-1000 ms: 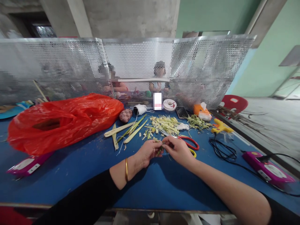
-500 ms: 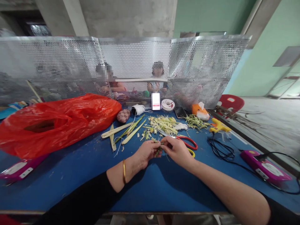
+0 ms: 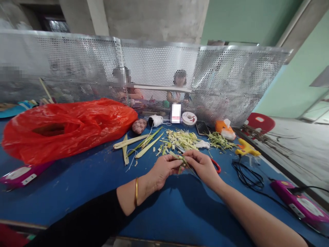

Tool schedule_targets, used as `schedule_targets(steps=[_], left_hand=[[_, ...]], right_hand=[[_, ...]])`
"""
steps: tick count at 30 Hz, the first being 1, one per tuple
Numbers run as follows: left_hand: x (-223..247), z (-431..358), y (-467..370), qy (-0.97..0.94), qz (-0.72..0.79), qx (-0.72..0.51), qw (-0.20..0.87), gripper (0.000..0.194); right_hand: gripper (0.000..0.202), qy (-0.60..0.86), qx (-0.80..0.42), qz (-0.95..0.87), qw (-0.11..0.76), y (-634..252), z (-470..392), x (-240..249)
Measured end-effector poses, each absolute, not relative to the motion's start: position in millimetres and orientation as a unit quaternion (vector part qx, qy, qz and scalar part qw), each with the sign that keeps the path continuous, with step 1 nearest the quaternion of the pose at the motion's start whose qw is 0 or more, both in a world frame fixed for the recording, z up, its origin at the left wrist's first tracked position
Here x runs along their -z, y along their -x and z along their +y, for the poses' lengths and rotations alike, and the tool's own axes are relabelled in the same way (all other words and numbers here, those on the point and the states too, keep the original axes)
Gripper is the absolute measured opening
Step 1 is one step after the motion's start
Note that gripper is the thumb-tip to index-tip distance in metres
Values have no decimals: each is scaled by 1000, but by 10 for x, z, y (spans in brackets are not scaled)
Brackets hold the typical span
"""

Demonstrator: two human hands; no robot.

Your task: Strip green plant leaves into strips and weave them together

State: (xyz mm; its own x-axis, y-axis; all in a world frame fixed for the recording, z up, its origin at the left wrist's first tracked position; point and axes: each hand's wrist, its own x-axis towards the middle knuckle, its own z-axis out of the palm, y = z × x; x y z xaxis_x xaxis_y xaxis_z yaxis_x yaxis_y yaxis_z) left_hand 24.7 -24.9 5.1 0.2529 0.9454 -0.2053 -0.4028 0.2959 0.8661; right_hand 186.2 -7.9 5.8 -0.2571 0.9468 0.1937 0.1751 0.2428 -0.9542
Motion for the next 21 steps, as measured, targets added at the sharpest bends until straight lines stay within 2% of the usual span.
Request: schedule_targets(steps=[5,21], left_hand=[[-36,-239,-251,-333,350,-484,730,22],[41,-215,-267,-334,364,-486,721,12]], right_hand=[[34,427,-474,-636,433,-1854,-81,-54],[33,421,-493,-636,419,-1824,-121,-15]])
